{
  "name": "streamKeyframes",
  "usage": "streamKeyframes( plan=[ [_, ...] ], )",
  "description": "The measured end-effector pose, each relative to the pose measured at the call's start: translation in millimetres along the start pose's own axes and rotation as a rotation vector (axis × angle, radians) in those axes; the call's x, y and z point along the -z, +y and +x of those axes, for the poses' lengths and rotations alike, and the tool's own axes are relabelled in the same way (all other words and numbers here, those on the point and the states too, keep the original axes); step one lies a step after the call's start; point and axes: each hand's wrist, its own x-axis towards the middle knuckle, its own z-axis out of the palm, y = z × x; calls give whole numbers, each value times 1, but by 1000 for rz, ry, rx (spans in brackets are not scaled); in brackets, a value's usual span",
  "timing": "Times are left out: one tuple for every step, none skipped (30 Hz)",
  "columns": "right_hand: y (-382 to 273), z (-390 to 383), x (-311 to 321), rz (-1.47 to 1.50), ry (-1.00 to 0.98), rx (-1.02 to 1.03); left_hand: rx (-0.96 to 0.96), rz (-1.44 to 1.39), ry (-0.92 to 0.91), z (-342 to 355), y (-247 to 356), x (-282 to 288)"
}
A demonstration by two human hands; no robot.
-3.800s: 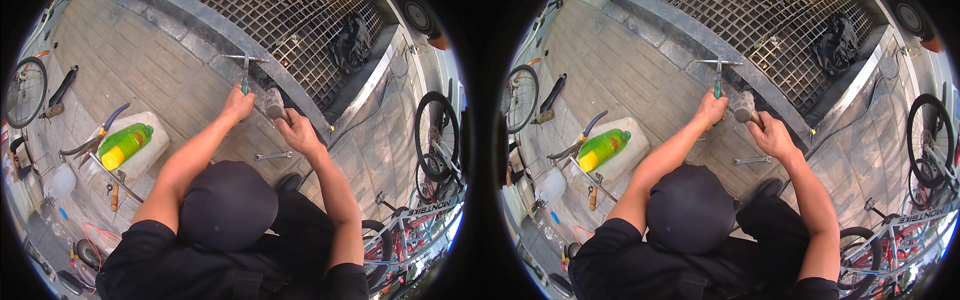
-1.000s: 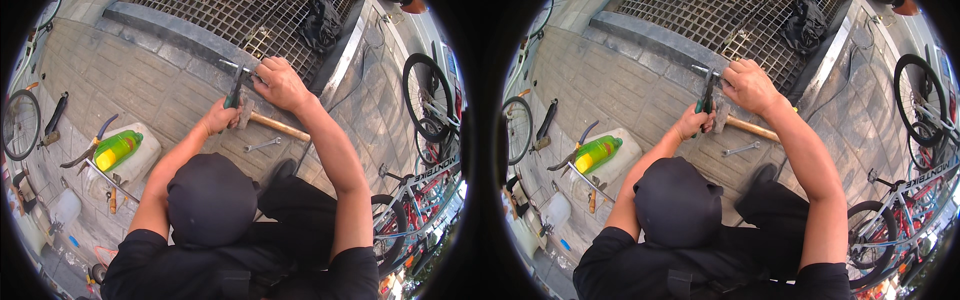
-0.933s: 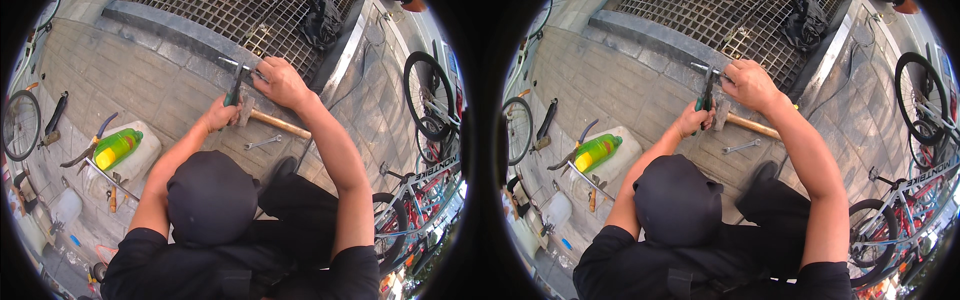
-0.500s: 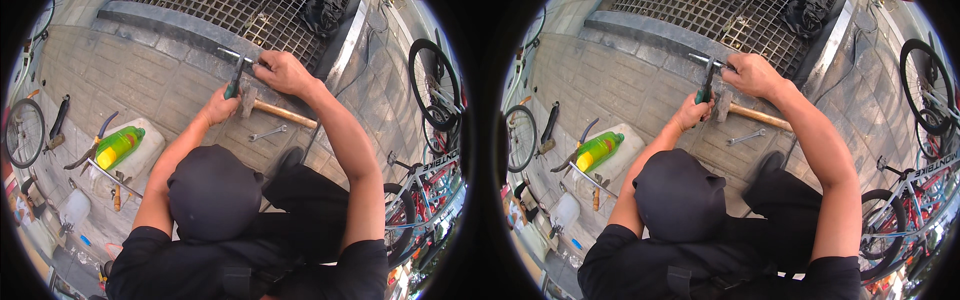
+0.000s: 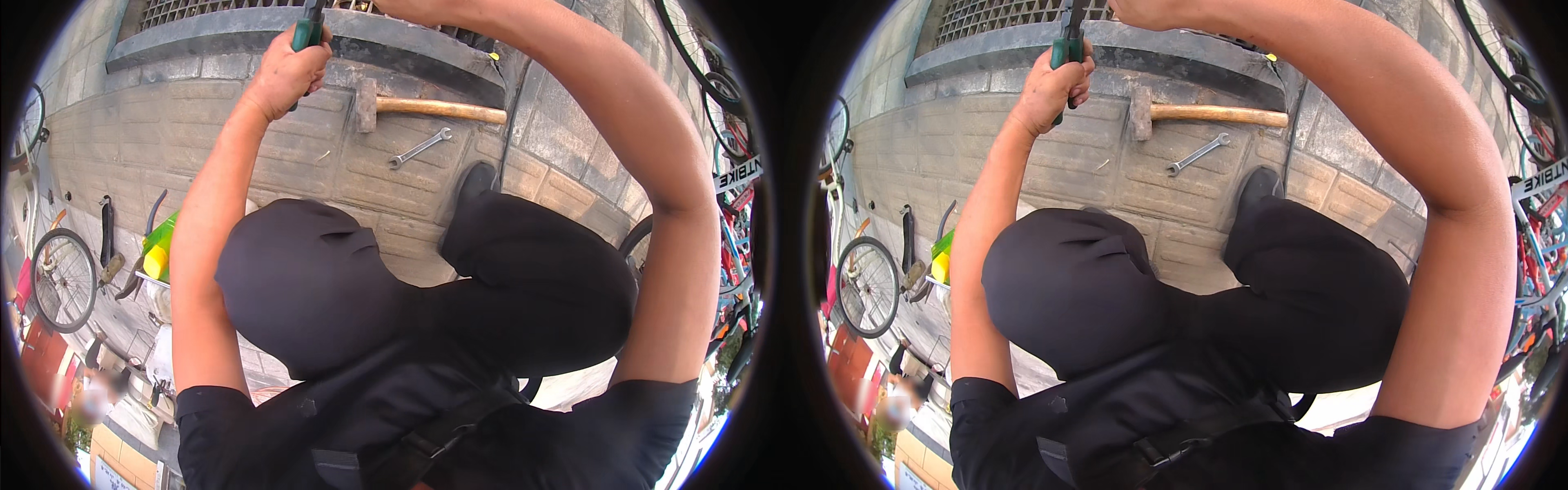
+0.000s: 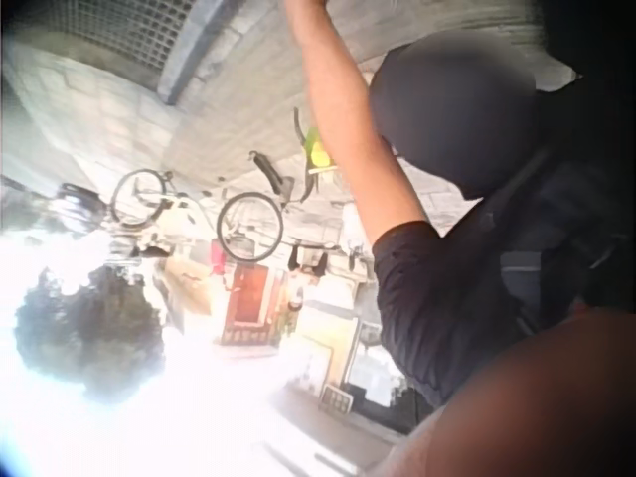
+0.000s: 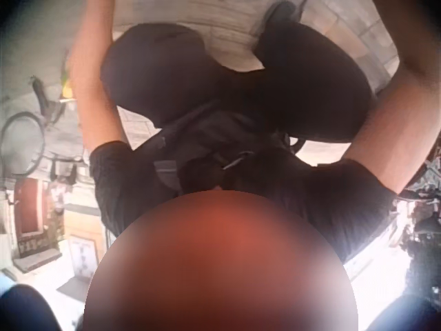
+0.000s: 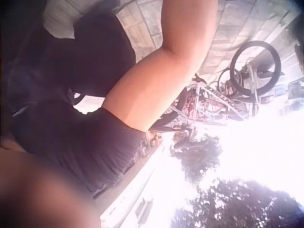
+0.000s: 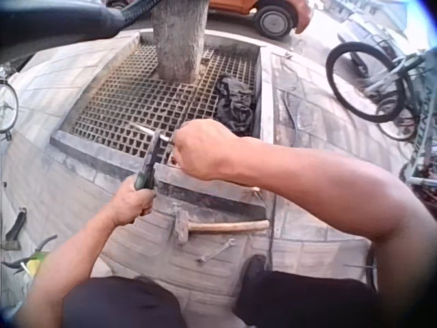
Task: The person uses pliers and a hammer to bend and shape a metal rod, then uses a wrench to tighten a bolt on a bicycle wheel. The person works on the ground in an outdoor area with several bicycles nearby.
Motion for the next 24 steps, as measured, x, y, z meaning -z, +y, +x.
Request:
streamKeyframes(
  plan=[
    [3,-3,9,96,-57,-19,-10,30,-14,1,11,2],
    [6,-5,18,194,-111,-32,14,127,-6,2,22,6],
    [10,-8,26,296,-166,-43,-42,266,-15,1,31,10],
    [12,-14,33,452,-226,-70,-93,400,-17,1,38,14],
    [14,-20,37,500,-241,-139,-143,535,-23,2,44,16],
    [17,-27,38,549,-259,-208,-115,555,-82,1,49,20],
    [20,-37,35,600,-282,-277,-96,537,-88,1,51,20],
    [29,-62,41,693,-260,-253,-74,515,-92,-1,52,19],
    [22,-84,20,780,-157,-263,-72,481,-104,-3,51,17],
    [19,-81,-4,614,-110,-305,-17,345,-104,-7,50,14],
    [17,-103,-22,560,-20,-198,17,204,-109,-11,47,11],
    [9,-129,-45,445,-123,-141,34,57,-126,-16,44,8],
    [-5,-150,-73,337,-172,-15,58,20,-130,-19,42,6],
    [-17,-170,-99,109,-401,111,81,20,-137,-23,40,4],
    [-30,-184,-123,-12,-489,229,82,11,-135,-28,38,4],
    [-39,-197,-143,-84,-471,286,116,6,-137,-33,36,3],
    [-43,-206,-161,-186,-546,321,152,-2,-118,-37,35,3],
    [-45,-210,-174,-181,-471,309,145,2,-149,-39,36,4],
    [-47,-215,-184,-196,-474,290,159,7,-157,-41,35,3],
    [-49,-218,-191,-198,-466,280,158,-28,-174,-42,36,2],
    [-51,-218,-195,-187,-461,306,156,-48,-176,-43,36,2],
    [-51,-218,-195,-189,-471,318,152,-71,-182,-44,37,0],
    [-51,-217,-193,-219,-482,315,141,-95,-193,-43,38,-2],
    [-52,-216,-189,-185,-520,299,130,-101,-199,-42,39,-4]
  ],
)
